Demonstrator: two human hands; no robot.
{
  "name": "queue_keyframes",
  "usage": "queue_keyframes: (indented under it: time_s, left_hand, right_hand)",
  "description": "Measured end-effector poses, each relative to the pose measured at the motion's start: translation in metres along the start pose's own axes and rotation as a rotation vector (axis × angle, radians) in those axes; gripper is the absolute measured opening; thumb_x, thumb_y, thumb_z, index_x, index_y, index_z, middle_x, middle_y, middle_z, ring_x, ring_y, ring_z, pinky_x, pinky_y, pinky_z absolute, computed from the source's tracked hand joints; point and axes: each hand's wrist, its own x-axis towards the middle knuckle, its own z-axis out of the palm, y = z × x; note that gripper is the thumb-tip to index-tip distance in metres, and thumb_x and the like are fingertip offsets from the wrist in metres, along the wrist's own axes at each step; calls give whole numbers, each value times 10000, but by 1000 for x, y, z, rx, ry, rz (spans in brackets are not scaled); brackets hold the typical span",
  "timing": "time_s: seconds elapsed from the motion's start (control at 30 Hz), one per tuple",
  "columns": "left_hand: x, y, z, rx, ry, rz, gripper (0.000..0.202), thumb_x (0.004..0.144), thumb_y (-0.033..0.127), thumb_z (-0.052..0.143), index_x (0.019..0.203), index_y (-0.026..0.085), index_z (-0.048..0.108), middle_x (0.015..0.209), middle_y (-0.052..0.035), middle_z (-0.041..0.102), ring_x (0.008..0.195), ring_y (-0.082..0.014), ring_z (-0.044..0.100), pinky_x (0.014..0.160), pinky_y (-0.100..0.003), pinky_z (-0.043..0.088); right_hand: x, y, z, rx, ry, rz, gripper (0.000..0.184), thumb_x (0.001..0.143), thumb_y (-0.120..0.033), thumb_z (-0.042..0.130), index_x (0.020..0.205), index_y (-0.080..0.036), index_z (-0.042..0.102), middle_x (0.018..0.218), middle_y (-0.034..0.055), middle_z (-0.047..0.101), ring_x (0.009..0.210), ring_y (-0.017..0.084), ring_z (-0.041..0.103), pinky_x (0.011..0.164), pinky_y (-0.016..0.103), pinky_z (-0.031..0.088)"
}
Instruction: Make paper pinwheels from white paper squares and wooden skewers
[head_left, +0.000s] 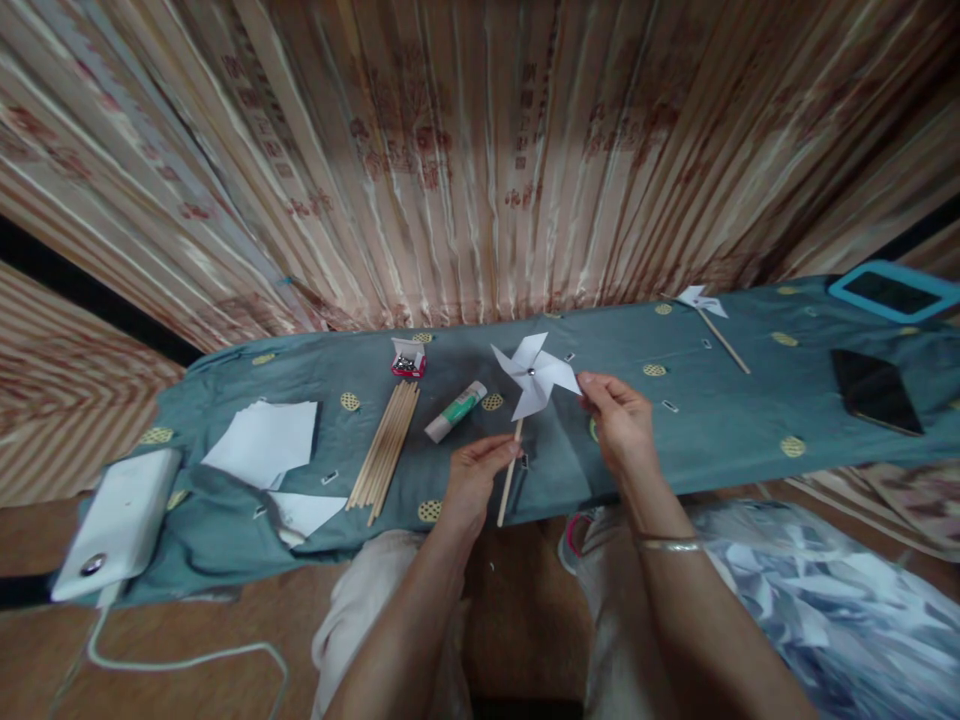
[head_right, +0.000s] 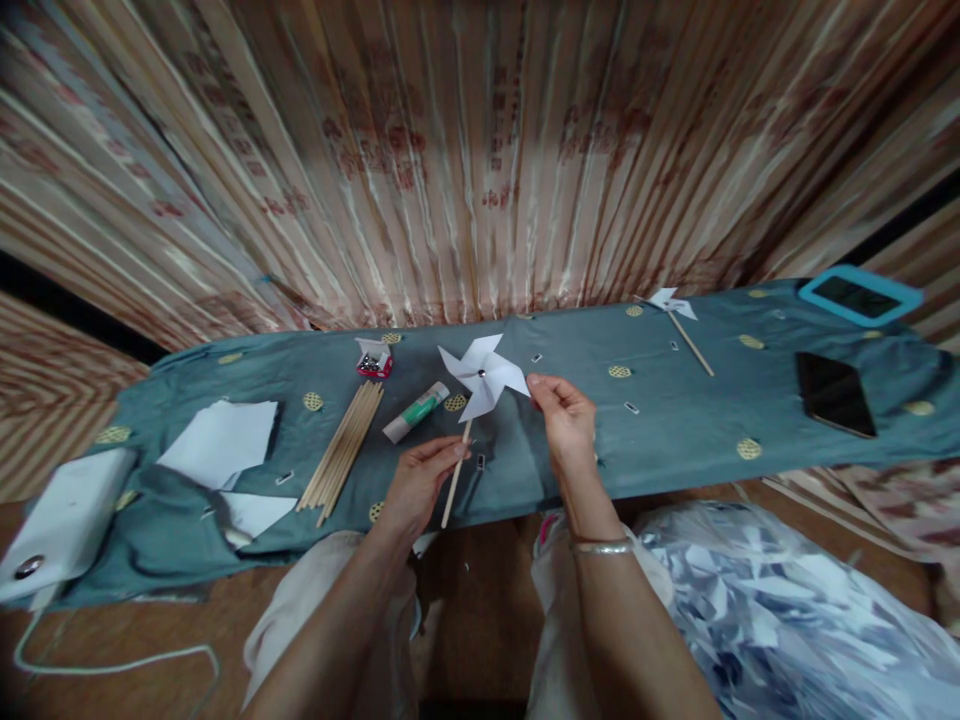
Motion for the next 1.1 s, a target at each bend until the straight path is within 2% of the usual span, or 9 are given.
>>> queue_keyframes:
  time_s: [0.13,0.43,0.83,1.1]
  left_hand:
    - [0,0,0,-2,-3,-6,374,418,373,890,684,149,754,648,-45,712,627,-139,624,703,-271,476]
    - [1,0,0,-12,14,18,333,441,339,881,688,151,760,658,-47,719,639,-135,626,716,-263,477]
    - [2,0,2,-47,31,22,361,410,352,897,678,155,758,631,-23,713,616,-108,620,670,-227,475]
    - [3,0,2,-50,46,27,360,422,347,892,688,146,756,663,-42,719,637,-129,635,693,-257,492]
  right_hand:
    - [-2,-2,2,41,-5,55,273,504,-410,841,601,-200,696,571,-36,627,551,87,482,580,239,369]
    - [-8,-10,7,17,-24,86,257,476,-392,835,553,-195,690,549,-12,643,529,99,493,565,251,377]
    - [-20,-7,11,-44,-88,80,234,519,-391,796,544,-191,679,514,-24,588,513,95,458,528,241,347]
    - [-28,-8,16,-64,-164,89,232,537,-397,783,539,-193,674,538,-11,617,535,107,482,555,251,376]
